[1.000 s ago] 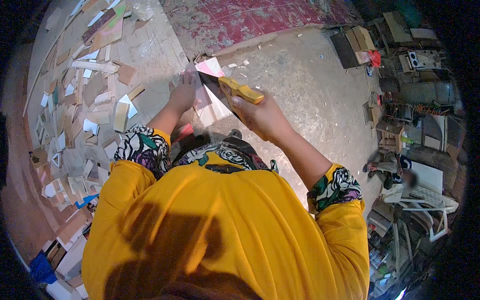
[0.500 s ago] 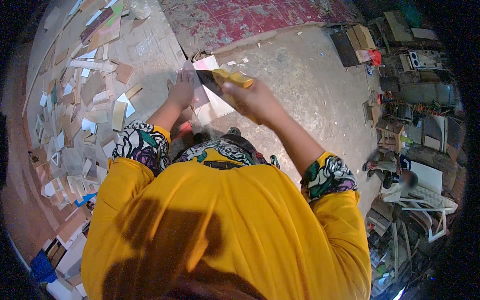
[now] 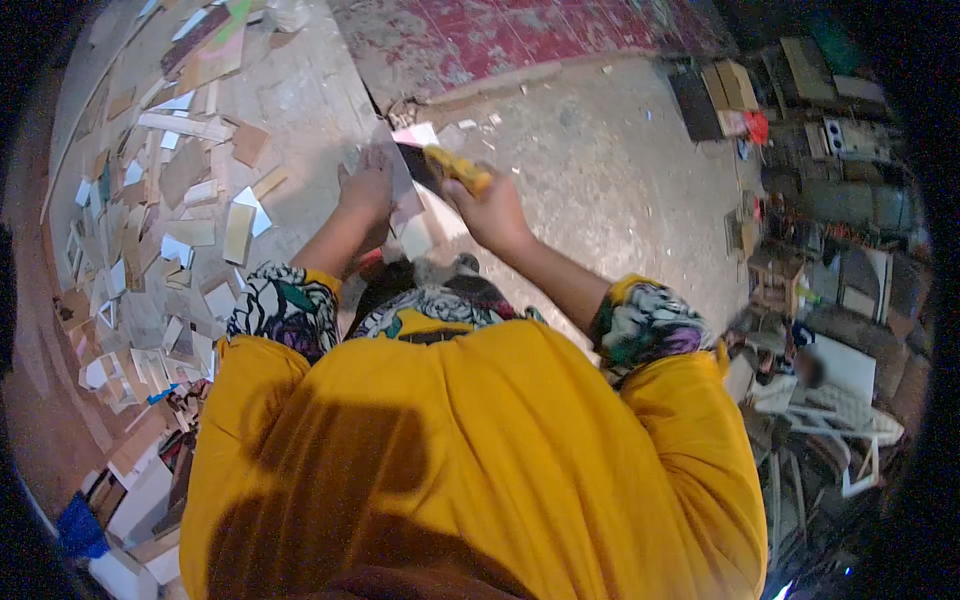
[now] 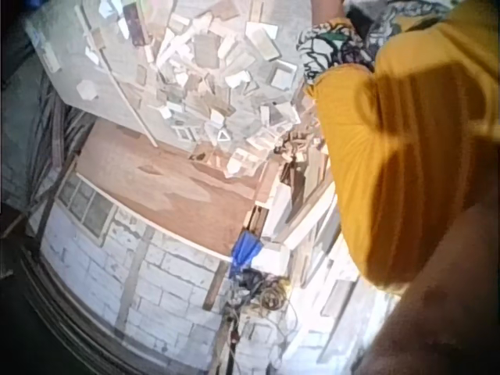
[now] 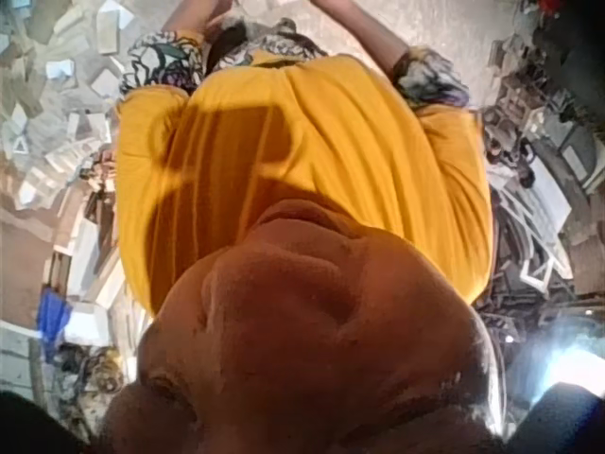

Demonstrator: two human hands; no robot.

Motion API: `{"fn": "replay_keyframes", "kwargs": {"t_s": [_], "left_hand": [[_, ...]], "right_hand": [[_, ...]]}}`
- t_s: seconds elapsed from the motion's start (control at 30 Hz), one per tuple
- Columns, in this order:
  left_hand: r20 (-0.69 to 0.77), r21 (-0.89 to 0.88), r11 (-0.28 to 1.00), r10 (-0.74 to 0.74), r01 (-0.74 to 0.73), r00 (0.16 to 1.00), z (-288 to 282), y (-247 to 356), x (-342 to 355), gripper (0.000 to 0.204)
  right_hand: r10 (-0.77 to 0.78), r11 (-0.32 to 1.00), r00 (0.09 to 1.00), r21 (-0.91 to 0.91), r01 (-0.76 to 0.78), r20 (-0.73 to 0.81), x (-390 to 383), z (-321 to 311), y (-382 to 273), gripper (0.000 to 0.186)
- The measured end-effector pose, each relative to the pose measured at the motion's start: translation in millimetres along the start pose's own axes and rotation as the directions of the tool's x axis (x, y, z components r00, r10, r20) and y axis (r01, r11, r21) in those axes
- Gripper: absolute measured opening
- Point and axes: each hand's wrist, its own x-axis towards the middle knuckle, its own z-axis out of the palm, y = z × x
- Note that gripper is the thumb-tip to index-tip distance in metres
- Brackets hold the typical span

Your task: Sawing a small piece of wood with a hand saw in a workshop.

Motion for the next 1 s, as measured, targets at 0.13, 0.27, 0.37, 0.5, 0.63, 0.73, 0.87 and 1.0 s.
{"fn": "replay_keyframes", "kwargs": {"t_s": [0.13, 0.27, 0.37, 0.5, 0.63, 0.73, 0.87, 1.0], "left_hand": [[0.047, -0.033, 0.999, -0.001, 0.003, 0.999, -7, -3, 9, 0.089], [0.008, -0.032, 0.999, -0.033, 0.033, 0.999, -2, -2, 11, 0.085], [-0.016, -0.028, 0.999, -0.045, 0.045, 0.999, 8, -4, 17, 0.078], [0.005, -0.051, 0.998, -0.028, 0.028, 1.0, -1, -1, 14, 0.075], [0.042, -0.093, 0.995, -0.017, 0.021, 0.999, -7, 0, 9, 0.079], [0.035, -0.099, 0.995, -0.004, 0.008, 0.999, -14, 0, 2, 0.084], [0.002, -0.058, 0.998, -0.025, 0.025, 1.0, -4, 1, 7, 0.088], [-0.007, -0.034, 0.999, -0.031, 0.031, 0.999, 1, -1, 13, 0.091]], "right_hand": [[0.29, 0.804, 0.941, 0.49, -0.338, 0.173, 16, -11, -9, 0.029], [0.118, 0.927, 0.983, 0.34, -0.161, 0.144, 18, 8, 5, 0.03], [0.083, 0.972, 0.993, 0.212, -0.1, 0.086, -6, 12, 0, 0.028], [0.067, 0.965, 0.998, 0.251, -0.07, 0.02, -37, 22, 9, 0.023], [-0.033, 0.956, 0.999, 0.292, 0.026, 0.017, -58, 30, 26, 0.02], [-0.13, 0.954, 0.99, 0.279, 0.11, 0.057, -69, 27, 33, 0.016], [-0.167, 0.959, 0.984, 0.241, 0.148, 0.058, -84, 34, 56, 0.015], [-0.053, 0.952, 0.999, 0.301, 0.05, 0.002, -72, 31, 32, 0.021]]}}
